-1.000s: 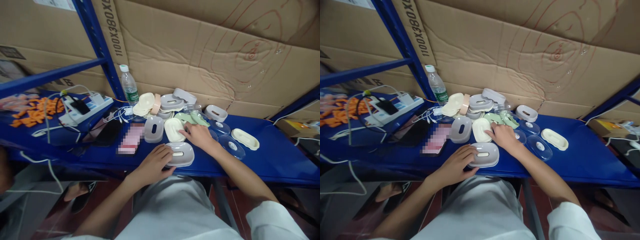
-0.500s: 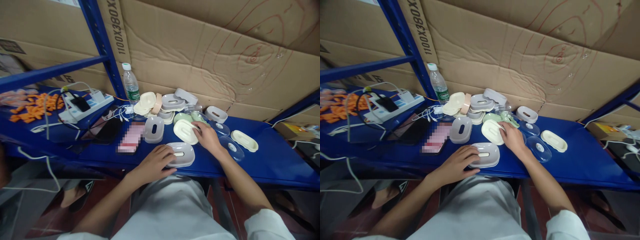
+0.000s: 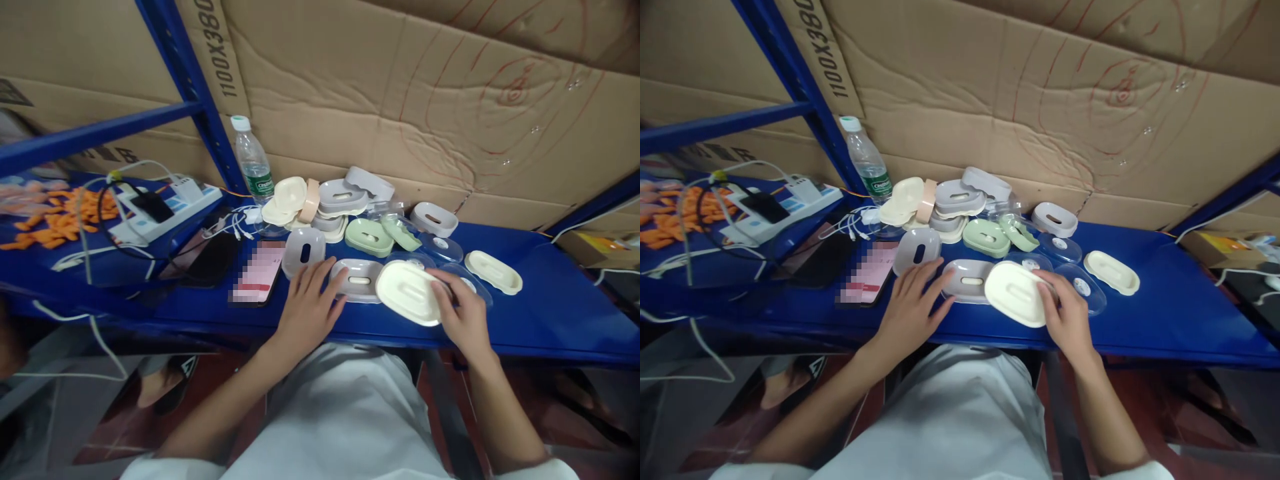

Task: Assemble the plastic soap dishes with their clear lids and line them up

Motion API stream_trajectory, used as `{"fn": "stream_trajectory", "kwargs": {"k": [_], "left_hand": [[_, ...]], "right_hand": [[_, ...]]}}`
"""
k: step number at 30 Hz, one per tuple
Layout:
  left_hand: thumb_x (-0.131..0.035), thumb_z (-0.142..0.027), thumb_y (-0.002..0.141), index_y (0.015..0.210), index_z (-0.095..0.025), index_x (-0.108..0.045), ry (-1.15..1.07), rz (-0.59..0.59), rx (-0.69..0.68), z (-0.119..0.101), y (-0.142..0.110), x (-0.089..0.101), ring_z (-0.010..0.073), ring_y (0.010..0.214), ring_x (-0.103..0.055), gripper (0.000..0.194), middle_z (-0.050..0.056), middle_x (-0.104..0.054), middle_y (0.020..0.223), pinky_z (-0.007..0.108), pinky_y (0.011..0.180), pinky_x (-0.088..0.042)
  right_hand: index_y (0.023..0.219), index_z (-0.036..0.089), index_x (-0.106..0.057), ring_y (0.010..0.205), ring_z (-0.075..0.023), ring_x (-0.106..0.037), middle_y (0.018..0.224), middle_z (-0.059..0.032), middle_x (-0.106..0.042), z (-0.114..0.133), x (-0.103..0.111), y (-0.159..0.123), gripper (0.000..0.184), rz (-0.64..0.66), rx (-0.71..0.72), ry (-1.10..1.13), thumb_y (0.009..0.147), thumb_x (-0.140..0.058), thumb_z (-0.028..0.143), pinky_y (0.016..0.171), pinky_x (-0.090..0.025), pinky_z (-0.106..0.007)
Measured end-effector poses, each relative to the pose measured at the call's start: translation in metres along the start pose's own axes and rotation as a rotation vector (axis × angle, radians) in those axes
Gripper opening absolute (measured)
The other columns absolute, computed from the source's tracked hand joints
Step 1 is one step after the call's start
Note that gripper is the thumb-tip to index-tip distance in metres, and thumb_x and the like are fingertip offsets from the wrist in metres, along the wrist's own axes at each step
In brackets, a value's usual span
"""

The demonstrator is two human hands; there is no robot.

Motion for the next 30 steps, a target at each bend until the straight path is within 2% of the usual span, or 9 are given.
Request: {"fn": "stream_trajectory", "kwargs": {"k": [3, 7, 10, 13, 16, 21, 23, 27, 30], "left_hand": [[-0.065, -0.027, 0.102, 0.150, -0.022, -0.057, -0.001, -0.023, 0.036, 0.014, -0.004, 0.005, 0.0388, 0.141, -0.058, 0.048, 0.019, -0.060, 0.153, 0.062, 0.120, -0.043], [-0.064, -0.030, 0.104, 0.145, -0.023, -0.061, 0.000, 0.069, -0.020, 0.018, -0.007, 0.004, 0.0397, 0.146, -0.053, 0.042, 0.018, -0.056, 0.158, 0.069, 0.124, -0.035], [-0.061, -0.029, 0.106, 0.132, -0.023, -0.068, -0.069, 0.162, -0.139, 0.010, -0.008, 0.000, 0.0356, 0.143, -0.057, 0.028, 0.014, -0.064, 0.151, 0.070, 0.127, -0.030], [-0.062, -0.028, 0.105, 0.121, -0.023, -0.071, -0.163, 0.173, -0.216, 0.000, -0.011, -0.005, 0.0304, 0.135, -0.063, 0.019, 0.010, -0.073, 0.135, 0.057, 0.123, -0.043], [-0.062, -0.026, 0.105, 0.119, -0.021, -0.070, -0.213, 0.174, -0.272, -0.008, -0.014, -0.009, 0.0287, 0.136, -0.061, 0.017, 0.010, -0.072, 0.135, 0.046, 0.114, -0.053], [-0.060, -0.024, 0.106, 0.122, -0.021, -0.068, -0.233, 0.195, -0.287, -0.009, -0.016, -0.011, 0.0290, 0.142, -0.058, 0.019, 0.011, -0.069, 0.140, 0.046, 0.114, -0.054], [-0.060, -0.023, 0.105, 0.122, -0.022, -0.068, -0.242, 0.194, -0.275, -0.008, -0.017, -0.011, 0.0286, 0.141, -0.058, 0.018, 0.011, -0.070, 0.139, 0.046, 0.113, -0.054], [-0.063, -0.019, 0.101, 0.115, -0.021, -0.068, -0.292, 0.139, -0.218, -0.005, -0.017, -0.010, 0.0292, 0.137, -0.060, 0.015, 0.010, -0.072, 0.132, 0.046, 0.112, -0.054], [-0.066, -0.016, 0.092, 0.107, -0.020, -0.066, -0.345, 0.097, -0.162, -0.006, -0.015, -0.007, 0.0316, 0.132, -0.061, 0.016, 0.013, -0.069, 0.129, 0.050, 0.111, -0.053]], "right_hand": [[0.124, 0.027, -0.075, 0.113, -0.0264, -0.074, 0.124, -0.0071, -0.078, 0.002, -0.009, -0.015, 0.031, 0.124, -0.017, 0.080, 0.108, -0.055, 0.044, 0.098, -0.060, -0.040], [0.125, 0.026, -0.075, 0.103, -0.0249, -0.075, 0.121, -0.0071, -0.079, -0.004, -0.015, -0.019, 0.033, 0.148, -0.059, 0.108, 0.108, -0.054, 0.046, 0.093, -0.061, -0.039], [0.126, 0.025, -0.074, 0.091, -0.0233, -0.074, 0.120, -0.0084, -0.079, -0.013, -0.013, -0.005, 0.038, 0.048, -0.090, 0.093, 0.107, -0.055, 0.051, 0.083, -0.061, -0.038], [0.131, 0.023, -0.069, 0.088, -0.0229, -0.073, 0.123, -0.0098, -0.077, -0.014, -0.025, 0.031, 0.043, 0.011, -0.112, 0.150, 0.108, -0.050, 0.054, 0.079, -0.062, -0.037], [0.131, 0.021, -0.067, 0.104, -0.0263, -0.072, 0.123, -0.0123, -0.074, -0.006, -0.057, 0.080, 0.045, 0.073, 0.021, 0.160, 0.109, -0.043, 0.052, 0.094, -0.060, -0.043], [0.140, 0.015, -0.061, 0.149, -0.0330, -0.047, 0.155, -0.0216, -0.051, 0.008, -0.096, 0.126, 0.055, 0.019, 0.202, -0.043, 0.109, -0.036, 0.053, 0.125, -0.037, -0.055], [0.148, 0.016, -0.056, 0.155, -0.0351, -0.038, 0.166, -0.0211, -0.041, 0.005, -0.087, 0.120, 0.058, 0.022, 0.199, -0.118, 0.109, -0.040, 0.056, 0.127, -0.033, -0.058], [0.143, 0.019, -0.063, 0.141, -0.0289, -0.057, 0.148, -0.0153, -0.064, -0.010, -0.040, 0.074, 0.048, 0.232, 0.284, -0.183, 0.113, -0.037, 0.047, 0.120, -0.042, -0.049], [0.150, 0.021, -0.058, 0.140, -0.0315, -0.059, 0.150, -0.0147, -0.065, -0.024, -0.017, 0.031, 0.048, 0.396, 0.331, -0.331, 0.112, -0.044, 0.045, 0.117, -0.044, -0.052]]}}
Point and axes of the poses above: each hand's wrist, its own y-axis towards the middle knuckle, its own x-axis out of the back of the hand, z = x × y, the point moved 1 cm from there along y, towards the middle knuckle
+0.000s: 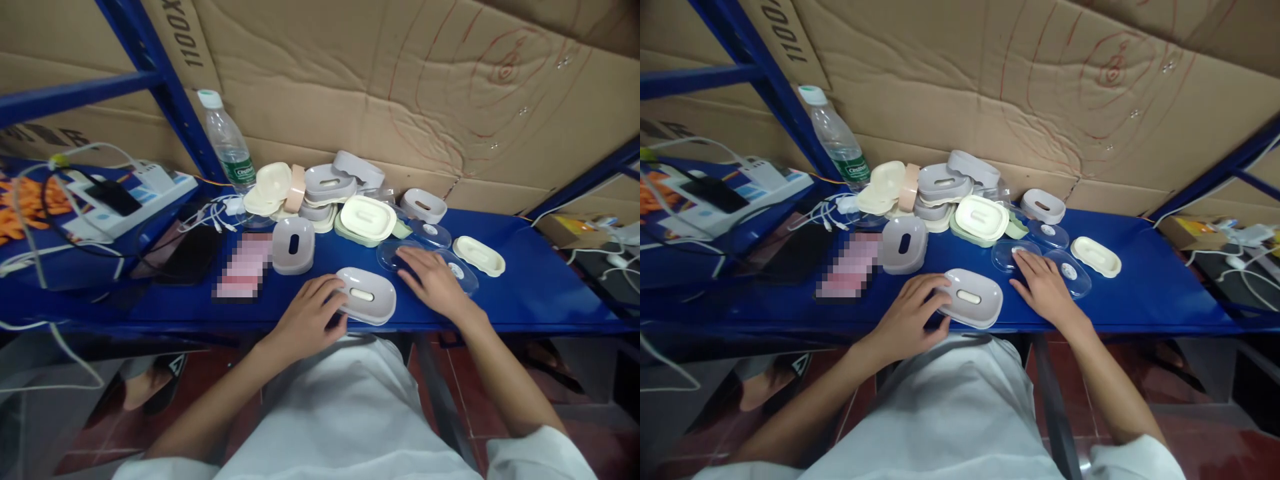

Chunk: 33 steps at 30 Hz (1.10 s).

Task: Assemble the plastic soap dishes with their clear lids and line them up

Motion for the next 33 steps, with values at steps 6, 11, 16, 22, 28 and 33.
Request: {"fn": "stream_trajectory", "kwargs": {"k": [6, 11, 16, 22, 28, 33], "left_hand": [[-0.066, -0.016, 0.087, 0.099, -0.019, -0.061, -0.073, -0.031, 0.044, -0.001, 0.004, 0.004, 0.0346, 0.136, -0.059, 0.013, 0.016, -0.062, 0.131, 0.052, 0.115, -0.053], [-0.070, -0.022, 0.092, 0.115, -0.022, -0.061, -0.103, -0.025, 0.118, -0.001, 0.003, 0.000, 0.0320, 0.136, -0.061, 0.025, 0.014, -0.062, 0.135, 0.047, 0.111, -0.057], [-0.079, -0.035, 0.094, 0.156, -0.026, -0.039, -0.158, -0.076, 0.216, 0.004, -0.001, -0.006, 0.0346, 0.150, -0.050, 0.074, 0.020, -0.042, 0.162, 0.050, 0.116, -0.056], [-0.079, -0.035, 0.095, 0.163, -0.032, -0.033, -0.198, -0.023, 0.263, 0.011, -0.004, -0.010, 0.0340, 0.152, -0.048, 0.082, 0.016, -0.046, 0.161, 0.054, 0.124, -0.047], [-0.077, -0.038, 0.096, 0.158, -0.030, -0.043, -0.212, 0.071, 0.255, 0.010, -0.002, -0.009, 0.0326, 0.149, -0.052, 0.071, 0.015, -0.049, 0.158, 0.051, 0.123, -0.048], [-0.071, -0.041, 0.100, 0.161, -0.031, -0.041, -0.191, 0.173, 0.259, 0.009, 0.000, -0.007, 0.0337, 0.143, -0.057, 0.069, 0.014, -0.052, 0.157, 0.054, 0.118, -0.052]], "right_hand": [[0.148, 0.021, -0.062, 0.135, -0.0364, -0.060, 0.136, -0.0171, -0.068, 0.002, -0.025, -0.026, 0.048, -0.117, -0.107, -0.127, 0.109, -0.052, 0.047, 0.117, -0.041, -0.062], [0.147, 0.025, -0.064, 0.133, -0.0306, -0.063, 0.135, -0.0146, -0.066, 0.019, -0.017, -0.014, 0.043, -0.259, -0.130, 0.146, 0.110, -0.051, 0.044, 0.113, -0.050, -0.050], [0.141, 0.029, -0.068, 0.125, -0.0255, -0.067, 0.131, -0.0099, -0.069, 0.068, -0.009, -0.006, 0.035, -0.254, -0.016, 0.343, 0.110, -0.053, 0.038, 0.109, -0.052, -0.044], [0.153, 0.028, -0.058, 0.149, -0.0330, -0.050, 0.148, -0.0147, -0.063, 0.103, -0.025, -0.007, 0.049, -0.103, 0.267, 0.038, 0.105, -0.065, 0.040, 0.124, -0.031, -0.058], [0.155, 0.033, -0.055, 0.148, -0.0270, -0.052, 0.155, -0.0108, -0.061, 0.089, -0.026, -0.023, 0.050, -0.118, 0.273, -0.031, 0.107, -0.063, 0.025, 0.121, -0.036, -0.051], [0.161, 0.034, -0.049, 0.164, -0.0367, -0.026, 0.159, -0.0080, -0.057, 0.073, -0.025, -0.025, 0.060, -0.059, 0.200, 0.070, 0.104, -0.068, 0.038, 0.126, -0.034, -0.064]]}}
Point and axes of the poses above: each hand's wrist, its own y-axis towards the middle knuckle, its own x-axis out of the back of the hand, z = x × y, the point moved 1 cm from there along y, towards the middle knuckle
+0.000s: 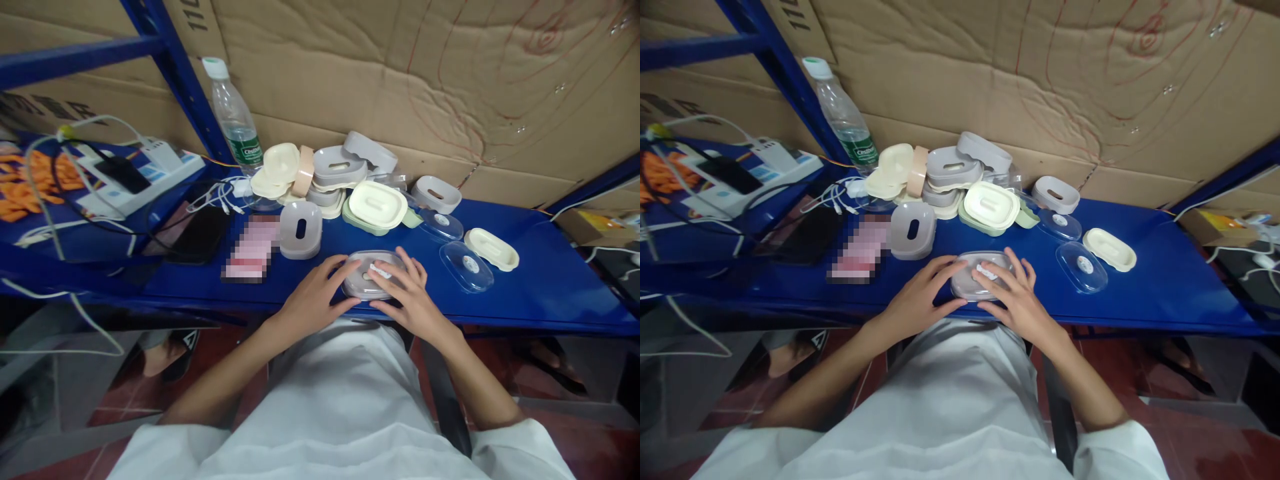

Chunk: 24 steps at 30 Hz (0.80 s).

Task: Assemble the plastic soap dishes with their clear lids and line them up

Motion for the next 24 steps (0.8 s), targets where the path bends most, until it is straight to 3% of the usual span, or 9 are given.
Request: {"fn": "stream_trajectory", "kwargs": {"k": [2, 5, 7, 10, 13, 16, 19, 21, 24], "left_hand": [[-0.068, -0.042, 0.102, 0.163, -0.031, -0.037, 0.015, 0.005, -0.004, -0.001, -0.001, 0.001, 0.0342, 0.144, -0.057, 0.069, 0.014, -0.050, 0.159, 0.055, 0.118, -0.051], [-0.065, -0.040, 0.104, 0.164, -0.031, -0.033, 0.017, -0.019, -0.022, -0.003, -0.002, 0.002, 0.0325, 0.144, -0.057, 0.069, 0.013, -0.051, 0.160, 0.054, 0.119, -0.050], [-0.063, -0.038, 0.105, 0.163, -0.030, -0.033, 0.015, -0.029, -0.024, -0.005, -0.002, 0.004, 0.0310, 0.143, -0.057, 0.065, 0.012, -0.054, 0.158, 0.052, 0.119, -0.051], [-0.060, -0.037, 0.106, 0.161, -0.029, -0.038, 0.044, -0.020, -0.015, -0.007, -0.001, 0.005, 0.0303, 0.140, -0.060, 0.060, 0.011, -0.055, 0.157, 0.050, 0.115, -0.053], [-0.059, -0.036, 0.107, 0.158, -0.027, -0.044, 0.117, -0.008, -0.023, -0.009, -0.001, 0.003, 0.0311, 0.135, -0.062, 0.055, 0.011, -0.056, 0.157, 0.050, 0.112, -0.055], [-0.059, -0.036, 0.107, 0.154, -0.025, -0.051, 0.172, -0.008, -0.037, -0.009, -0.001, 0.001, 0.0316, 0.130, -0.064, 0.049, 0.012, -0.058, 0.154, 0.051, 0.109, -0.056], [-0.057, -0.036, 0.108, 0.146, -0.023, -0.060, 0.201, -0.015, -0.074, -0.008, -0.001, -0.002, 0.0313, 0.127, -0.066, 0.041, 0.013, -0.061, 0.150, 0.051, 0.107, -0.056], [-0.056, -0.035, 0.108, 0.140, -0.021, -0.065, 0.210, -0.023, -0.103, -0.008, -0.001, -0.002, 0.0309, 0.126, -0.067, 0.035, 0.013, -0.064, 0.146, 0.051, 0.107, -0.056], [-0.057, -0.033, 0.108, 0.133, -0.021, -0.069, 0.212, -0.028, -0.122, -0.008, 0.000, -0.002, 0.0299, 0.125, -0.068, 0.031, 0.013, -0.067, 0.141, 0.051, 0.108, -0.056]], "right_hand": [[0.161, 0.034, -0.050, 0.166, -0.0363, -0.021, 0.161, -0.0072, -0.055, -0.001, 0.000, 0.000, 0.060, -0.004, 0.006, 0.057, 0.103, -0.068, 0.035, 0.127, -0.036, -0.064], [0.161, 0.033, -0.050, 0.162, -0.0324, -0.032, 0.160, -0.0071, -0.056, -0.005, 0.006, -0.008, 0.061, -0.079, 0.035, 0.072, 0.103, -0.068, 0.030, 0.127, -0.043, -0.057], [0.158, 0.036, -0.053, 0.159, -0.0322, -0.039, 0.157, -0.0063, -0.059, -0.021, 0.018, -0.022, 0.061, -0.199, -0.034, -0.012, 0.101, -0.071, 0.030, 0.126, -0.044, -0.057], [0.152, 0.032, -0.061, 0.150, -0.0330, -0.051, 0.154, -0.0089, -0.062, -0.080, 0.053, -0.058, 0.058, -0.434, -0.309, -0.229, 0.097, -0.076, 0.041, 0.124, -0.044, -0.057], [0.143, 0.015, -0.069, 0.140, -0.0372, -0.059, 0.146, -0.0206, -0.066, -0.172, 0.093, -0.102, 0.067, -0.624, -0.632, -0.447, 0.091, -0.079, 0.057, 0.119, -0.046, -0.055], [0.143, 0.005, -0.068, 0.131, -0.0354, -0.064, 0.137, -0.0298, -0.069, -0.259, 0.117, -0.131, 0.067, -0.536, -0.934, -0.496, 0.094, -0.073, 0.050, 0.108, -0.049, -0.050], [0.139, 0.000, -0.069, 0.127, -0.0333, -0.064, 0.133, -0.0339, -0.069, -0.306, 0.119, -0.133, 0.060, -0.362, -1.021, -0.455, 0.094, -0.075, 0.039, 0.101, -0.046, -0.046], [0.139, 0.005, -0.071, 0.134, -0.0351, -0.059, 0.138, -0.0321, -0.068, -0.310, 0.113, -0.125, 0.057, -0.293, -1.036, -0.426, 0.092, -0.077, 0.037, 0.102, -0.041, -0.051], [0.142, 0.014, -0.070, 0.147, -0.0400, -0.046, 0.149, -0.0288, -0.062, -0.282, 0.104, -0.109, 0.054, -0.334, -1.016, -0.475, 0.097, -0.070, 0.044, 0.107, -0.033, -0.062]]}}
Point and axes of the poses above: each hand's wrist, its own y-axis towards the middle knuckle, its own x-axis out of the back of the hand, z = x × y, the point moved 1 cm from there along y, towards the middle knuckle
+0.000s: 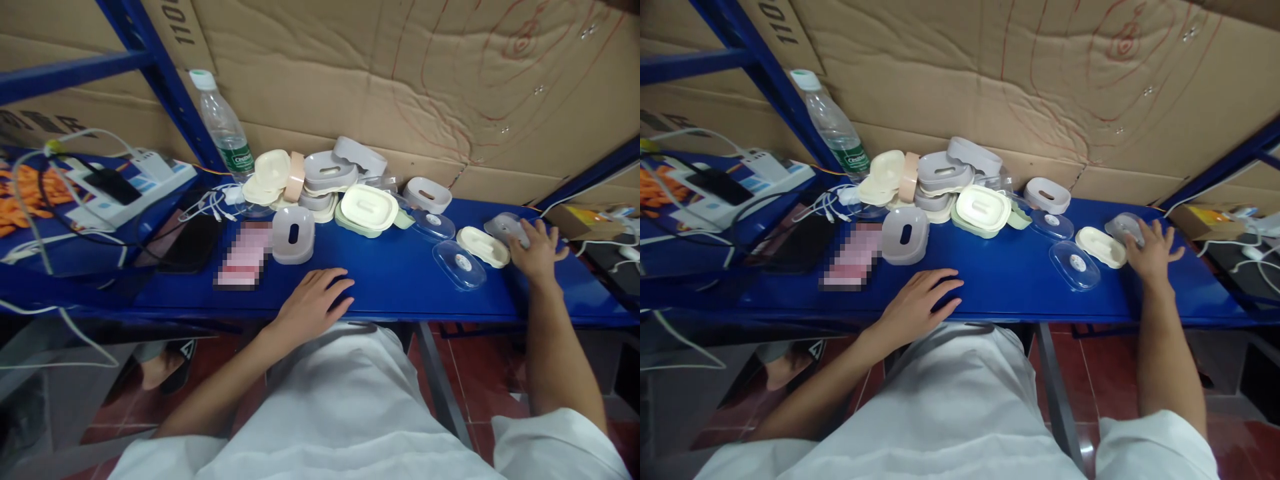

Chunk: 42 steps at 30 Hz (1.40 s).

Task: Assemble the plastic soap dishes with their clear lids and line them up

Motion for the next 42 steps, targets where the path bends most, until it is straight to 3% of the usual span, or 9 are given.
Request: {"fn": "stream_trajectory", "kwargs": {"k": [3, 6, 10, 15, 19, 28, 34, 38, 42], "left_hand": [[-0.057, -0.032, 0.108, 0.132, -0.020, -0.069, 0.002, 0.006, 0.000, 0.000, 0.000, 0.001, 0.0296, 0.124, -0.068, 0.030, 0.013, -0.068, 0.141, 0.050, 0.108, -0.055], [-0.057, -0.031, 0.108, 0.135, -0.021, -0.068, -0.009, -0.012, -0.004, -0.001, -0.001, 0.001, 0.0299, 0.128, -0.066, 0.031, 0.013, -0.065, 0.144, 0.049, 0.109, -0.055], [-0.061, -0.028, 0.104, 0.136, -0.022, -0.066, 0.049, -0.186, 0.031, 0.000, -0.001, 0.003, 0.0343, 0.140, -0.058, 0.033, 0.017, -0.058, 0.153, 0.054, 0.117, -0.048], [-0.064, -0.032, 0.102, 0.157, -0.023, -0.049, 0.240, -0.318, 0.259, 0.010, 0.000, 0.008, 0.0467, 0.153, -0.044, 0.058, 0.022, -0.049, 0.164, 0.073, 0.122, -0.031], [-0.063, -0.039, 0.102, 0.162, -0.019, -0.041, 0.281, -0.271, 0.338, 0.021, 0.000, 0.009, 0.0467, 0.145, -0.053, 0.066, 0.023, -0.061, 0.152, 0.071, 0.116, -0.042], [-0.063, -0.027, 0.103, 0.117, -0.023, -0.071, 0.149, -0.272, 0.125, 0.019, -0.006, 0.012, 0.0287, 0.107, -0.070, 0.017, 0.009, -0.073, 0.111, 0.047, 0.099, -0.057], [-0.064, -0.028, 0.105, 0.123, -0.025, -0.069, -0.031, -0.344, 0.084, 0.013, -0.006, 0.019, 0.0249, 0.108, -0.071, 0.019, 0.007, -0.072, 0.116, 0.043, 0.098, -0.058], [-0.065, -0.026, 0.104, 0.127, -0.027, -0.069, -0.096, -0.429, 0.100, 0.011, -0.005, 0.025, 0.0240, 0.111, -0.071, 0.023, 0.007, -0.071, 0.119, 0.042, 0.101, -0.060], [-0.066, -0.021, 0.103, 0.127, -0.027, -0.069, -0.164, -0.514, 0.070, 0.008, -0.005, 0.032, 0.0232, 0.115, -0.071, 0.025, 0.007, -0.069, 0.122, 0.041, 0.105, -0.059]], "right_hand": [[0.137, 0.009, -0.071, 0.134, -0.0336, -0.059, 0.136, -0.0276, -0.069, 0.041, 0.019, -0.043, 0.048, -0.040, 0.131, 0.078, 0.108, -0.050, 0.042, 0.104, -0.039, -0.051], [0.129, 0.015, -0.075, 0.118, -0.0323, -0.068, 0.125, -0.0205, -0.076, 0.090, 0.038, -0.103, 0.047, 0.158, 0.363, 0.106, 0.107, -0.055, 0.052, 0.096, -0.046, -0.043], [0.150, 0.024, -0.060, 0.138, -0.0346, -0.060, 0.151, -0.0157, -0.064, 0.149, 0.055, -0.168, 0.050, 0.277, 0.648, 0.204, 0.107, -0.057, 0.049, 0.110, -0.044, -0.052], [0.163, 0.038, -0.044, 0.162, -0.0347, -0.032, 0.172, -0.0078, -0.041, 0.179, 0.056, -0.194, 0.052, 0.482, 0.826, 0.350, 0.111, -0.049, 0.036, 0.123, -0.031, -0.065], [0.163, 0.037, -0.044, 0.165, -0.0337, -0.025, 0.177, -0.0078, -0.032, 0.178, 0.048, -0.195, 0.052, 0.424, 0.720, 0.408, 0.112, -0.042, 0.028, 0.124, -0.032, -0.066], [0.165, 0.032, -0.041, 0.153, -0.0322, -0.047, 0.168, -0.0127, -0.046, 0.182, 0.040, -0.160, 0.058, 0.391, 0.733, 0.361, 0.109, -0.053, 0.043, 0.119, -0.046, -0.057], [0.152, 0.014, -0.057, 0.141, -0.0420, -0.055, 0.151, -0.0248, -0.061, 0.094, 0.018, -0.108, 0.060, 0.106, 0.350, 0.042, 0.106, -0.049, 0.052, 0.115, -0.040, -0.068], [0.126, 0.020, -0.074, 0.115, -0.0385, -0.068, 0.124, -0.0167, -0.076, 0.048, 0.027, -0.134, 0.045, 0.084, 0.287, 0.031, 0.106, -0.045, 0.048, 0.104, -0.045, -0.064], [0.125, 0.029, -0.074, 0.113, -0.0334, -0.070, 0.118, -0.0110, -0.076, 0.079, 0.056, -0.177, 0.031, 0.057, 0.411, 0.278, 0.106, -0.050, 0.037, 0.101, -0.048, -0.055]]}}
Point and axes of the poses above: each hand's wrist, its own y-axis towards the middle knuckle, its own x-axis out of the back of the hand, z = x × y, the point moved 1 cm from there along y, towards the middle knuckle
